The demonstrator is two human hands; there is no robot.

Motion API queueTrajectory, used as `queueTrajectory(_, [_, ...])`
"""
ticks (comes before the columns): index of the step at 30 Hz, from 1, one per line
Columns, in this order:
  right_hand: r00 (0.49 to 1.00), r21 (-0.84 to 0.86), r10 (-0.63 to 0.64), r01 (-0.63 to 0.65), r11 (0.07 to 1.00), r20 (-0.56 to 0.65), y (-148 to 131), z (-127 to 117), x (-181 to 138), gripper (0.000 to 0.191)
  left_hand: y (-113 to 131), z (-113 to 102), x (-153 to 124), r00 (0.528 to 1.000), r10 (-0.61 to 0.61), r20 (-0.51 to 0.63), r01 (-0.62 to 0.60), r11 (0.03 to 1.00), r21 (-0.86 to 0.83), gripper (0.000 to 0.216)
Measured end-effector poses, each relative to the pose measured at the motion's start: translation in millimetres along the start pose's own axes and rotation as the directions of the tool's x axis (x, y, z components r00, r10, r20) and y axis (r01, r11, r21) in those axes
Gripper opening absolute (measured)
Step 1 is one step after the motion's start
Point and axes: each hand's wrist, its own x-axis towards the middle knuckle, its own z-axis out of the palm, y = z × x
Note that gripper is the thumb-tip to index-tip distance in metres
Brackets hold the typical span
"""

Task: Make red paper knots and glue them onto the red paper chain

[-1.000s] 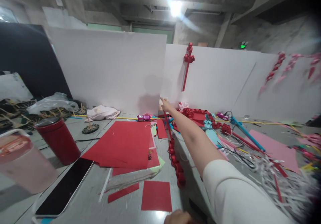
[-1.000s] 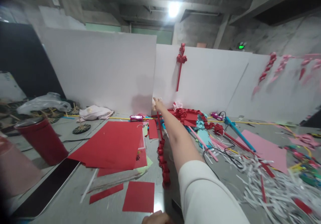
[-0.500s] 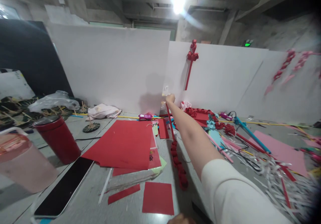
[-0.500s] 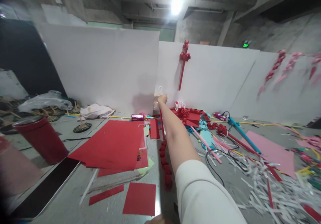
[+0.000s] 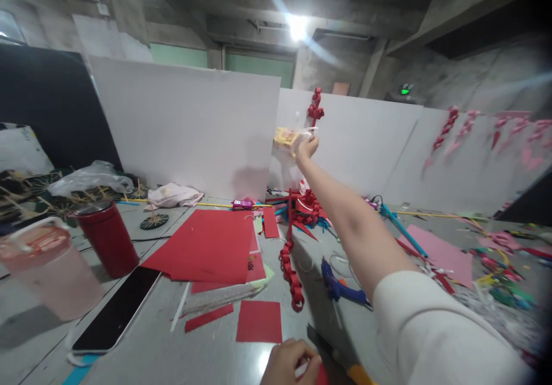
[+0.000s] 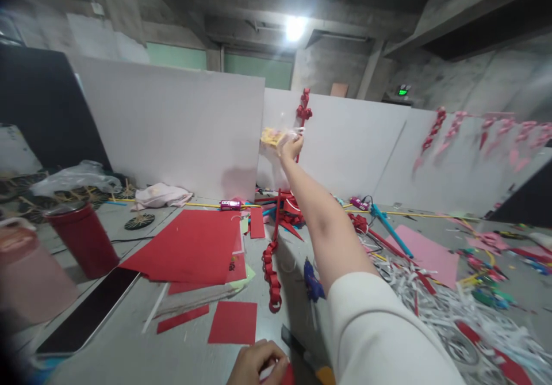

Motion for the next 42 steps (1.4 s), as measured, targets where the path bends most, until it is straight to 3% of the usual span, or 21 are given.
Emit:
queueTrajectory(3, [0.997, 0.032, -0.077, 0.076, 0.997, 0.032, -21, -23, 0, 0.030, 11, -8, -4, 0.998, 0.045, -0.044, -0.048, 0.996, -0.070, 0.025])
queueTrajectory(6, [0.984, 0.048, -0.148, 0.144, 0.988, 0.097, -33, -53, -15, 0.023, 22, -16, -7, 0.992, 0.102, -0.067, -0.113, 0.977, -0.179, 0.048])
queueTrajectory(8, [0.973, 0.051, -0.191, 0.185, 0.981, 0.128, -38, -80, -27, 0.022, 30, -28, -5, 0.988, 0.141, -0.068, -0.151, 0.972, -0.179, 0.055])
queueTrajectory(10, [0.970, 0.050, -0.205, 0.200, 0.978, 0.133, -43, -114, -42, 0.023, 41, -50, 1, 0.982, 0.113, -0.148, -0.140, 0.974, -0.180, 0.052])
queueTrajectory(13, [0.946, 0.142, -0.209, 0.177, 0.974, 0.249, -53, -179, -76, 0.025, 64, -101, 14, 0.913, 0.132, -0.386, -0.187, 0.976, -0.109, 0.045])
queueTrajectory(16, [0.868, 0.258, -0.182, 0.065, 0.964, 0.462, -70, -252, -137, 0.023, 91, -154, 20, 0.784, 0.152, -0.602, -0.226, 0.973, -0.048, 0.024])
queueTrajectory(17, [0.842, 0.264, -0.142, -0.001, 0.964, 0.521, -76, -275, -162, 0.023, 99, -165, 19, 0.780, 0.142, -0.609, -0.217, 0.975, -0.051, 0.019])
queueTrajectory(19, [0.771, 0.228, -0.057, -0.116, 0.967, 0.634, -88, -317, -218, 0.023, 109, -172, 12, 0.880, 0.144, -0.453, -0.213, 0.972, -0.103, 0.019])
queueTrajectory(21, [0.692, 0.165, 0.048, -0.238, 0.957, 0.720, -92, -349, -273, 0.026, 113, -160, -3, 0.961, 0.166, -0.220, -0.203, 0.966, -0.159, 0.024])
queueTrajectory(23, [0.651, 0.162, 0.153, -0.398, 0.903, 0.744, -88, -374, -319, 0.027, 109, -138, -21, 0.982, 0.176, -0.063, -0.184, 0.970, -0.159, 0.018])
queueTrajectory(26, [0.617, 0.149, 0.213, -0.482, 0.864, 0.758, -71, -402, -359, 0.025, 95, -110, -45, 0.997, 0.078, 0.007, -0.077, 0.992, -0.096, 0.012])
queueTrajectory(28, [0.557, 0.113, 0.160, -0.425, 0.898, 0.815, -64, -419, -361, 0.022, 88, -103, -54, 0.999, 0.044, 0.007, -0.044, 0.998, -0.045, 0.010])
queueTrajectory(31, [0.379, 0.139, -0.030, -0.265, 0.954, 0.925, -72, -441, -342, 0.030, 89, -108, -58, 0.999, 0.033, -0.041, -0.035, 0.998, -0.048, 0.010])
queueTrajectory(33, [0.355, 0.171, -0.112, -0.140, 0.975, 0.928, -88, -448, -329, 0.033, 98, -112, -57, 0.998, 0.048, -0.029, -0.049, 0.997, -0.051, 0.008])
queueTrajectory(36, [0.326, 0.112, -0.145, 0.118, 0.987, 0.934, -111, -445, -324, 0.021, 114, -112, -57, 0.997, 0.074, 0.036, -0.071, 0.993, -0.093, 0.006])
queueTrajectory(39, [0.270, 0.117, -0.164, 0.182, 0.976, 0.949, -117, -439, -333, 0.012, 124, -109, -59, 0.992, 0.097, 0.081, -0.087, 0.989, -0.123, 0.005])
queueTrajectory(42, [0.267, 0.122, -0.167, 0.176, 0.977, 0.949, -113, -438, -340, 0.010, 127, -114, -62, 0.986, 0.125, 0.106, -0.113, 0.987, -0.116, 0.007])
